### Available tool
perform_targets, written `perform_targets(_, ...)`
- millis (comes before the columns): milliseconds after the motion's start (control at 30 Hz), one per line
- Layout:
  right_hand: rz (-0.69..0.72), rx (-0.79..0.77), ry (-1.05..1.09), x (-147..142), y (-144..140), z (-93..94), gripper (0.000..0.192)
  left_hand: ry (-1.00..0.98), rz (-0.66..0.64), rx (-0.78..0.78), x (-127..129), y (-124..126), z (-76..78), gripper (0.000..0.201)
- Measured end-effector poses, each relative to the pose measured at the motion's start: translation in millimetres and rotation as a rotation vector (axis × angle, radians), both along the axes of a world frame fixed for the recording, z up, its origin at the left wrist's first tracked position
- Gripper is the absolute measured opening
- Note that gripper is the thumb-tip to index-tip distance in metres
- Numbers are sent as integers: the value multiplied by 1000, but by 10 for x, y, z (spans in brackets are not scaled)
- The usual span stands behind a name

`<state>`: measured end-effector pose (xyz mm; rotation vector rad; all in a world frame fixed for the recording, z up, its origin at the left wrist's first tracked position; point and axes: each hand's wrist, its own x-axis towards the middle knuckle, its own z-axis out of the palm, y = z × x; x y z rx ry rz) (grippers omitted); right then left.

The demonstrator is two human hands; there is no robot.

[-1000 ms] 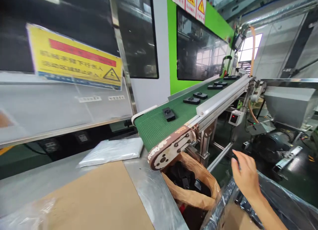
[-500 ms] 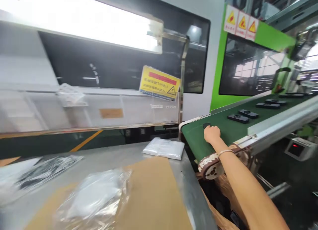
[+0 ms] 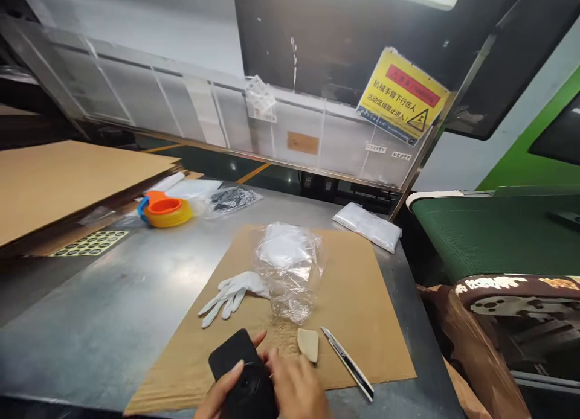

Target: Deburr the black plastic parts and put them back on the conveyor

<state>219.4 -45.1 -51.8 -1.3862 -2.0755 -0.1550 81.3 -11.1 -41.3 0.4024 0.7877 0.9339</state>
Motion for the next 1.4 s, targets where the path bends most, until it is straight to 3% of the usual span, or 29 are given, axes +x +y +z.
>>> perform_targets(67, -113, -89, -17, 37, 118, -66, 52, 33, 44, 16, -163, 0, 6, 43)
perform_targets(167, -285, -194, -147, 157, 286, -216, 37, 187, 14, 291, -405, -48, -30, 36)
perform_targets(300, -193, -271, -148, 180, 289, -330, 29, 408, -87, 558, -650, -119, -111, 34)
perform_targets(367, -115, -308, -85, 109, 200, -174, 31, 499, -150, 644, -718, -127, -129, 33)
perform_targets(433, -4, -328, 62, -32, 103, 109, 38, 561, -221, 724, -740, -120, -127, 30)
perform_targets(533, 315, -203, 203, -327, 16, 531, 42, 595, -297, 806, -712, -112, -108, 20)
perform_targets(633, 486, -77, 122, -521, 2, 686, 44, 599, -311, 836, -689, -135, -90, 16)
perform_targets(833, 423, -158, 118, -471, -95, 551, 55, 641, -376, 910, -725, -205, -66, 9)
perform_targets(967, 447, -173, 92, -494, -165, 568, 52, 599, -345, 925, -707, -243, -99, 20)
perform_targets(1233, 504, -219, 114, -445, -189, 576, 60, 485, -437, 869, -671, -294, -172, 11)
perform_targets(1400, 510, -368, 184, -383, -205, 607, 58, 460, -462, 837, -693, -299, -177, 11)
